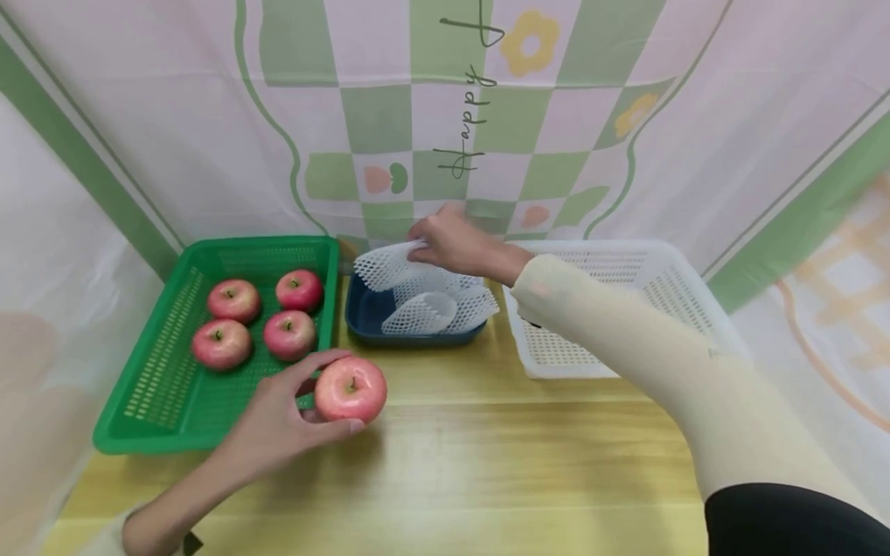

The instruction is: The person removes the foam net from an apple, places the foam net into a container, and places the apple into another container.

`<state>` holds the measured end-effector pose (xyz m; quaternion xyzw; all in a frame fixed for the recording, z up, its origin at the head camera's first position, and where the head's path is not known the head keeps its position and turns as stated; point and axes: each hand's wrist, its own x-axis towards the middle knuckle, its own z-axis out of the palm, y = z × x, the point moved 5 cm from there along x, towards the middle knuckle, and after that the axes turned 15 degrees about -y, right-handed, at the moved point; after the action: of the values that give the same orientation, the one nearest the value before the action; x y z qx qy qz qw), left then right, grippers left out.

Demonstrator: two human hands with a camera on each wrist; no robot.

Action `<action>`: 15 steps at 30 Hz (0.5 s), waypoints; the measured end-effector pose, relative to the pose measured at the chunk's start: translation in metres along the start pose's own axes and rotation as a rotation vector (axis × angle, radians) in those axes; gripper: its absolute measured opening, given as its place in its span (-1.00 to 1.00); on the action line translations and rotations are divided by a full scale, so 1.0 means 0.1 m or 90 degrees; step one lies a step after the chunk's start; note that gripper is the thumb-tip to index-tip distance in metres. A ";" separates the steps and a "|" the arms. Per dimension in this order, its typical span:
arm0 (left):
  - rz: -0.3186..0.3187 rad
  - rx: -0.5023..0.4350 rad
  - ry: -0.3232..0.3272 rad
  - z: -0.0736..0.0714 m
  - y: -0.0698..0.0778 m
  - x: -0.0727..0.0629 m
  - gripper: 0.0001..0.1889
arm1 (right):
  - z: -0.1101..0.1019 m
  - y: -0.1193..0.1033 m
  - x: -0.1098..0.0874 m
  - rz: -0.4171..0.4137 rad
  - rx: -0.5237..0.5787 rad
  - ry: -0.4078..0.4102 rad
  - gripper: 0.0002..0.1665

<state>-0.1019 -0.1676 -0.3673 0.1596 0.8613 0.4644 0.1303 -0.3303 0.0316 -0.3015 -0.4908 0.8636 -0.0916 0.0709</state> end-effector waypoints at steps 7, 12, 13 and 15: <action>-0.018 0.057 0.025 -0.30 0.00 -0.04 -0.20 | 0.17 0.00 0.13 0.019 -0.020 -0.036 -0.82; -0.043 0.089 0.036 -0.47 -0.10 -0.06 -0.15 | 0.28 -0.05 0.17 0.006 -0.010 -0.062 -0.84; -0.047 0.098 0.036 -0.49 -0.13 -0.06 -0.13 | 0.30 -0.06 0.18 0.003 0.000 -0.070 -0.85; -0.063 0.118 0.035 -0.54 -0.19 -0.07 -0.11 | 0.34 -0.07 0.20 0.003 0.020 -0.085 -0.86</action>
<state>-0.1186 -0.2211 -0.3544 0.1159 0.9106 0.3800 0.1143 -0.3270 0.0080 -0.3332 -0.4922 0.8566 -0.0721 0.1367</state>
